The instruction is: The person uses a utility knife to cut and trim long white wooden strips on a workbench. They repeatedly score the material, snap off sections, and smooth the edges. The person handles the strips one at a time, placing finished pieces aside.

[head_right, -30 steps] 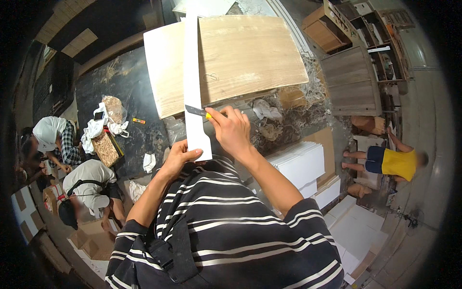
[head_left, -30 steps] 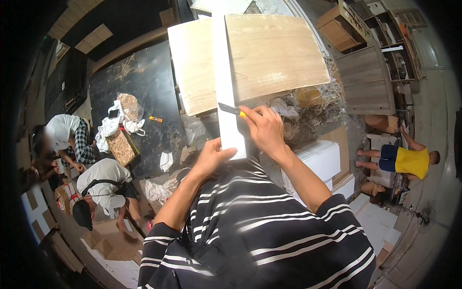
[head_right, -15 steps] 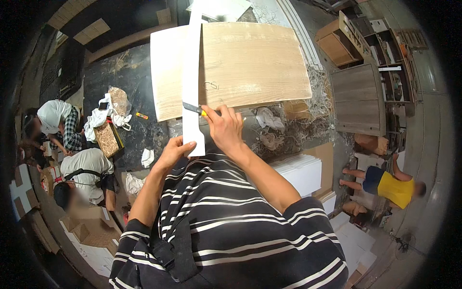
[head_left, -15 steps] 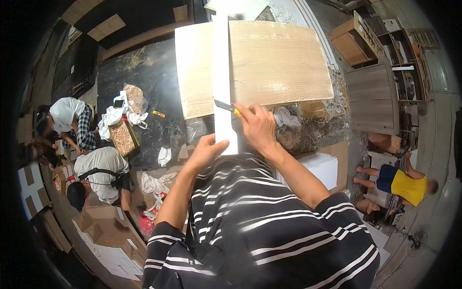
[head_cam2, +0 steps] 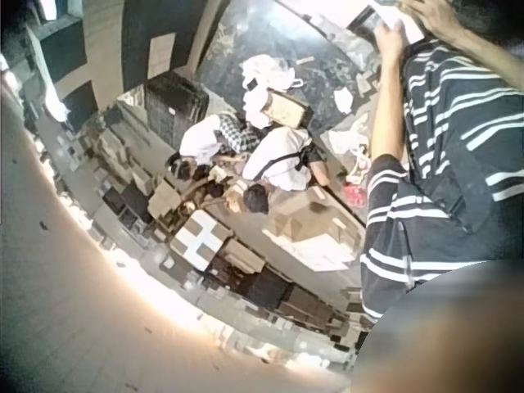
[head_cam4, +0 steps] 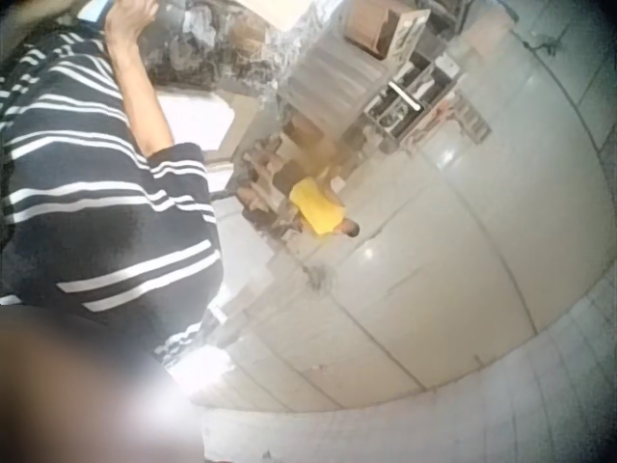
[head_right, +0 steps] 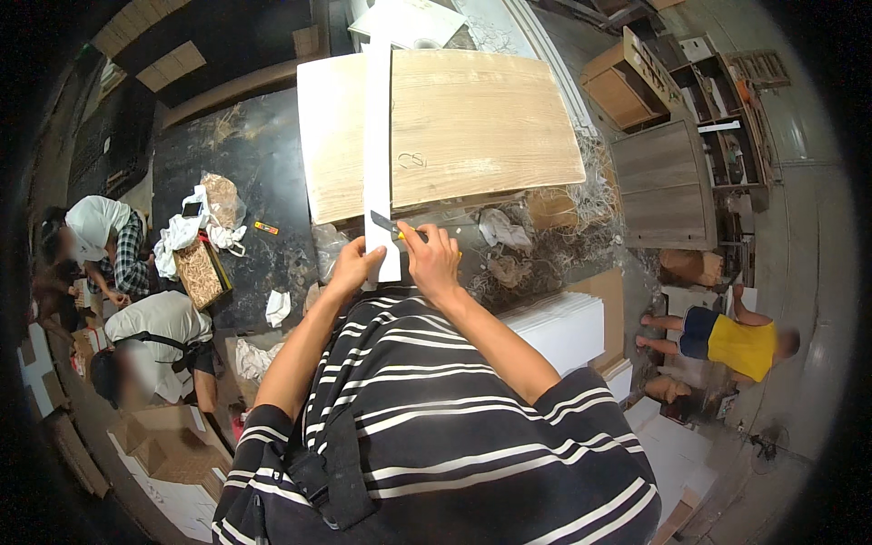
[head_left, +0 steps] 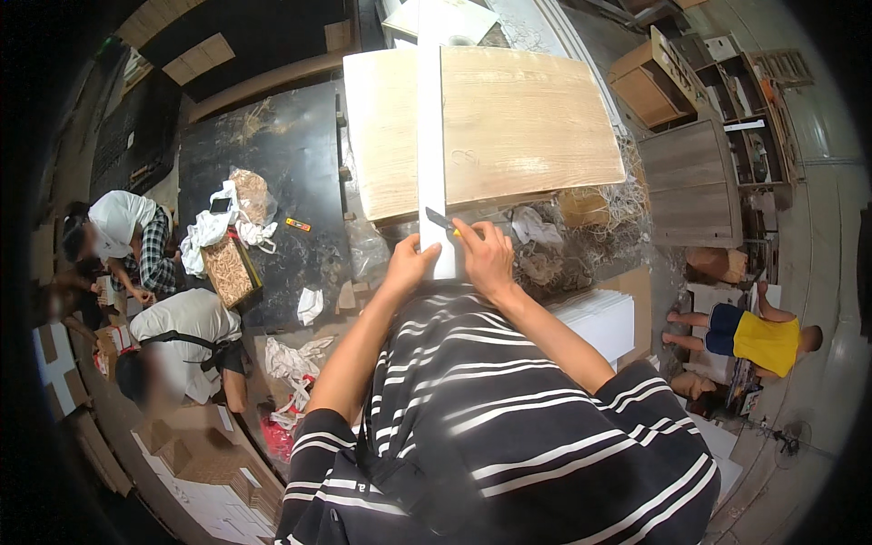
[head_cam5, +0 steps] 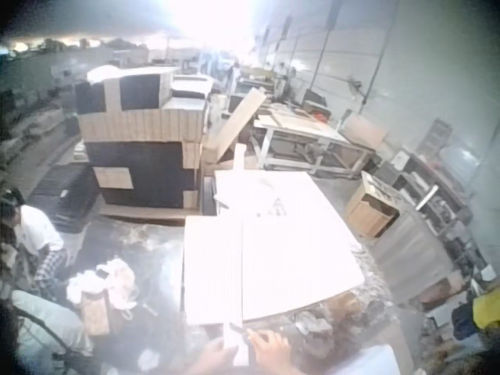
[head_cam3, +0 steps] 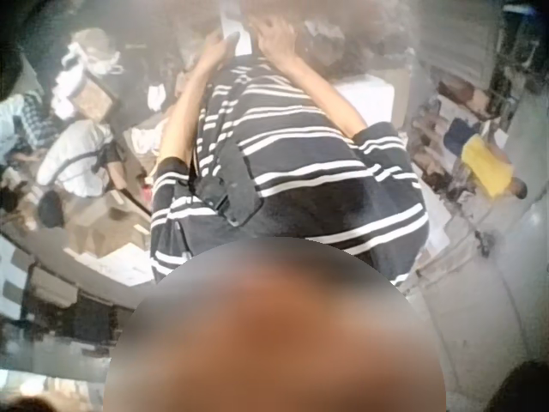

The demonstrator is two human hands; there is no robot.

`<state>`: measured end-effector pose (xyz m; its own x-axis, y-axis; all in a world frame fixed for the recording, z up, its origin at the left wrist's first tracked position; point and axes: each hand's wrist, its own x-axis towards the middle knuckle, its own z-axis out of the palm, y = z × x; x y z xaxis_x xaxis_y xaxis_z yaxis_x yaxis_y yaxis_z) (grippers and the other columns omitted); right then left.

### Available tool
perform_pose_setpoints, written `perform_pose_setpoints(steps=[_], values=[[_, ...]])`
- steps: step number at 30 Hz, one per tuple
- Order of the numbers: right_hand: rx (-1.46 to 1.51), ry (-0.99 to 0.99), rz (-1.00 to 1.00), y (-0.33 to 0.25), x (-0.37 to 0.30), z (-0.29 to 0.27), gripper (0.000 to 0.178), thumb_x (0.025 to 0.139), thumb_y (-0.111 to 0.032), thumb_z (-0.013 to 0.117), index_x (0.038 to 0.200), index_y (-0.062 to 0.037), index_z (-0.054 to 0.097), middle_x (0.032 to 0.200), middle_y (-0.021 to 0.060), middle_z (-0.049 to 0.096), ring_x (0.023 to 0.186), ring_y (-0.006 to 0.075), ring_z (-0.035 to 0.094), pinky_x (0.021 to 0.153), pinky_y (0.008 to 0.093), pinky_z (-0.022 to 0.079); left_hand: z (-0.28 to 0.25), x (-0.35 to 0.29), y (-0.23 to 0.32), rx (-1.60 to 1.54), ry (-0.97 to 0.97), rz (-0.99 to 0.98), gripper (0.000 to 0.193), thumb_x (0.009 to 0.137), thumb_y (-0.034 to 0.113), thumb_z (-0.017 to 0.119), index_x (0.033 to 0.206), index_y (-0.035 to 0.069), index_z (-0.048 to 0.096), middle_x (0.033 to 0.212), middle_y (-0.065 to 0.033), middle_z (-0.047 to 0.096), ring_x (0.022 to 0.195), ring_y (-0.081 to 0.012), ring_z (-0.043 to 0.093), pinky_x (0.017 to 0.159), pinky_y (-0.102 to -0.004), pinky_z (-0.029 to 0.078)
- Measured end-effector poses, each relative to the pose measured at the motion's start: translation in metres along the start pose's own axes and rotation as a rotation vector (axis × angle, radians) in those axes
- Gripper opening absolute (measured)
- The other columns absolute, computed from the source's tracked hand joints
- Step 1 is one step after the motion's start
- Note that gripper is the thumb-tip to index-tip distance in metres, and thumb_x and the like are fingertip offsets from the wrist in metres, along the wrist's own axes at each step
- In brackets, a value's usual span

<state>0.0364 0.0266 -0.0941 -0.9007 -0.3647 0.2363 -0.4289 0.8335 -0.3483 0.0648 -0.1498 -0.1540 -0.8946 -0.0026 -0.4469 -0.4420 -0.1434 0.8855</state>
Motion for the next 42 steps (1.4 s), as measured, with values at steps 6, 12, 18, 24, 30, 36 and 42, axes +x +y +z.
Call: perform_pose_setpoints(steps=[6, 12, 18, 24, 30, 36, 42], values=[[-0.099, 0.063, 0.017, 0.0, 0.023, 0.005, 0.033, 0.098, -0.021, 0.063, 0.13, -0.0241, 0.069, 0.105, 0.0095, 0.065, 0.096, 0.0308, 0.061, 0.082, 0.0447, 0.042, -0.003, 0.003, -0.001, 0.079, -0.006, -0.059, 0.037, 0.094, 0.019, 0.074, 0.121, -0.005, 0.068, 0.098, -0.0124, 0.076, 0.082, -0.0156, 0.071, 0.074, -0.032, 0.056], [-0.073, -0.005, 0.049, -0.006, 0.03, 0.003, 0.032, 0.098, -0.021, 0.063, 0.129, -0.0242, 0.07, 0.105, 0.009, 0.065, 0.097, 0.0299, 0.061, 0.081, 0.0447, 0.043, -0.005, -0.004, 0.009, -0.013, -0.072, -0.074, 0.03, 0.096, 0.019, 0.074, 0.115, -0.004, 0.068, 0.094, -0.0073, 0.074, 0.078, -0.0128, 0.067, 0.068, -0.03, 0.055], [-0.058, -0.011, 0.067, -0.013, 0.015, 0.002, 0.032, 0.098, -0.021, 0.063, 0.129, -0.0229, 0.069, 0.106, 0.0087, 0.065, 0.097, 0.0297, 0.06, 0.081, 0.0439, 0.042, -0.003, -0.01, 0.016, -0.071, -0.046, -0.115, 0.029, 0.096, 0.016, 0.073, 0.116, -0.005, 0.068, 0.096, -0.0079, 0.074, 0.08, -0.0128, 0.067, 0.072, -0.0298, 0.055], [-0.069, 0.015, 0.095, -0.013, 0.03, 0.006, 0.032, 0.097, -0.02, 0.063, 0.128, -0.0219, 0.069, 0.111, 0.0089, 0.062, 0.103, 0.0296, 0.058, 0.082, 0.0447, 0.041, -0.008, -0.012, 0.022, -0.101, -0.111, -0.107, 0.029, 0.097, 0.014, 0.072, 0.118, -0.005, 0.067, 0.1, -0.0074, 0.074, 0.084, -0.0123, 0.067, 0.076, -0.0297, 0.055], [-0.082, 0.037, 0.088, -0.009, 0.048, 0.009, 0.031, 0.097, -0.02, 0.064, 0.127, -0.024, 0.07, 0.11, 0.0084, 0.062, 0.103, 0.0301, 0.056, 0.083, 0.0454, 0.04, -0.011, -0.001, 0.022, -0.086, -0.157, -0.118, 0.029, 0.096, 0.013, 0.072, 0.118, -0.005, 0.067, 0.099, -0.0067, 0.074, 0.084, -0.0121, 0.066, 0.075, -0.0296, 0.055], [-0.106, 0.074, 0.064, -0.003, 0.066, 0.017, 0.03, 0.097, -0.019, 0.062, 0.125, -0.0247, 0.071, 0.108, 0.0085, 0.062, 0.102, 0.0318, 0.056, 0.083, 0.0465, 0.04, -0.011, 0.003, 0.022, -0.023, -0.138, -0.073, 0.026, 0.095, 0.011, 0.072, 0.116, -0.004, 0.069, 0.097, -0.0068, 0.074, 0.082, -0.0129, 0.066, 0.074, -0.0294, 0.054], [-0.1, 0.079, 0.075, 0.001, 0.086, 0.019, 0.029, 0.097, -0.02, 0.061, 0.124, -0.0243, 0.071, 0.11, 0.0086, 0.061, 0.103, 0.0328, 0.055, 0.083, 0.0475, 0.04, -0.01, -0.002, 0.027, -0.072, -0.161, -0.109, 0.027, 0.095, 0.013, 0.072, 0.116, -0.004, 0.069, 0.096, -0.0069, 0.074, 0.081, -0.0124, 0.066, 0.073, -0.0295, 0.054]])
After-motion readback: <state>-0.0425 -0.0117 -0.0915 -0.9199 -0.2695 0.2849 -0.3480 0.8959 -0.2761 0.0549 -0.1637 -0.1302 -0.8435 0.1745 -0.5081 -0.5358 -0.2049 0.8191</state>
